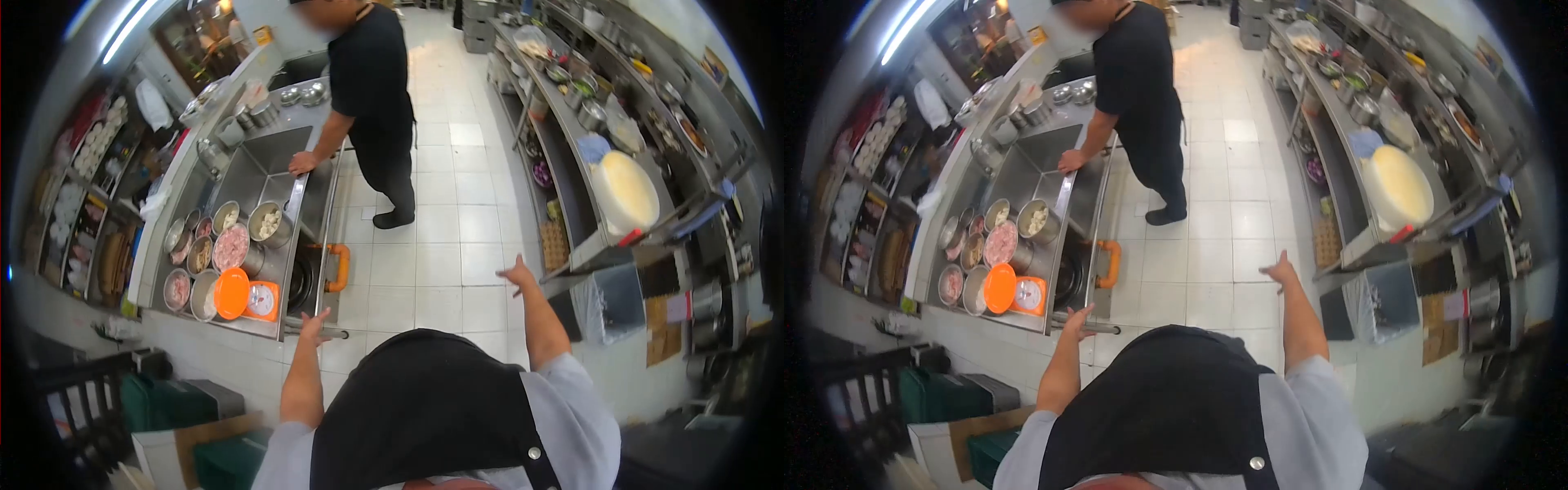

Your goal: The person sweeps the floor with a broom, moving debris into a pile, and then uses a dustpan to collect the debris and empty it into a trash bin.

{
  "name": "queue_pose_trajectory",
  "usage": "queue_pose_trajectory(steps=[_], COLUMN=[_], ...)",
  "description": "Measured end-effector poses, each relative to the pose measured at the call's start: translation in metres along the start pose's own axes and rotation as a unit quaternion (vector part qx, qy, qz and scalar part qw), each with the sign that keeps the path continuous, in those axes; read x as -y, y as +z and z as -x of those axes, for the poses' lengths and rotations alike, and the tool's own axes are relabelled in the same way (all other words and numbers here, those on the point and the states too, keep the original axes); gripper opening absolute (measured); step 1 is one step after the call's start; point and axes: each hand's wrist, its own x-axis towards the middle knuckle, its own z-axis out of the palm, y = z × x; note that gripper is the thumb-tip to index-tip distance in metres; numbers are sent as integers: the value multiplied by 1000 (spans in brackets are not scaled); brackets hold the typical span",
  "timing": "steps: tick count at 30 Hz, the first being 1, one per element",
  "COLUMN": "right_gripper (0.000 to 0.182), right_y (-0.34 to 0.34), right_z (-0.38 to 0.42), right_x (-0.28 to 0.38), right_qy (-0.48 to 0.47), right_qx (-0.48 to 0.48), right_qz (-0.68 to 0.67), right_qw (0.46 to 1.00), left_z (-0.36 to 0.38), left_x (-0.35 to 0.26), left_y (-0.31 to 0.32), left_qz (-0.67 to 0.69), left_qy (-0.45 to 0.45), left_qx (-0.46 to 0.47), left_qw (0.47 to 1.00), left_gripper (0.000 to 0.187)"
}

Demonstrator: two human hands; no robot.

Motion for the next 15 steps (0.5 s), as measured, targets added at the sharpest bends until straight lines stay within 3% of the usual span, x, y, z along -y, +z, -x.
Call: queue_pose_trajectory(steps=[3, 8, 12, 14, 15], right_gripper=[135, 138, 139, 139, 141], right_y=[6, 74, 174, 224, 288], right_z=[9, 76, 176, 281, 311], right_x=[-5, -117, -267, -316, -417], right_qy=[18, 95, 203, 270, 226], right_qx=[-8, -19, -65, -71, -60], right_qz=[-93, -170, -254, -268, -314], right_qw=[995, 981, 944, 922, 920], left_z=[7, -2, -35, -34, -31], left_x=[16, 15, 14, 37, 55], left_y=[8, 23, 32, 30, 28], left_qz=[36, -91, -198, -293, -355], left_qy=[-33, -60, -71, -107, -136], left_qx=[54, 142, 169, 172, 179], left_qw=[997, 984, 963, 934, 907], left_gripper=[148, 149, 146, 147, 150])
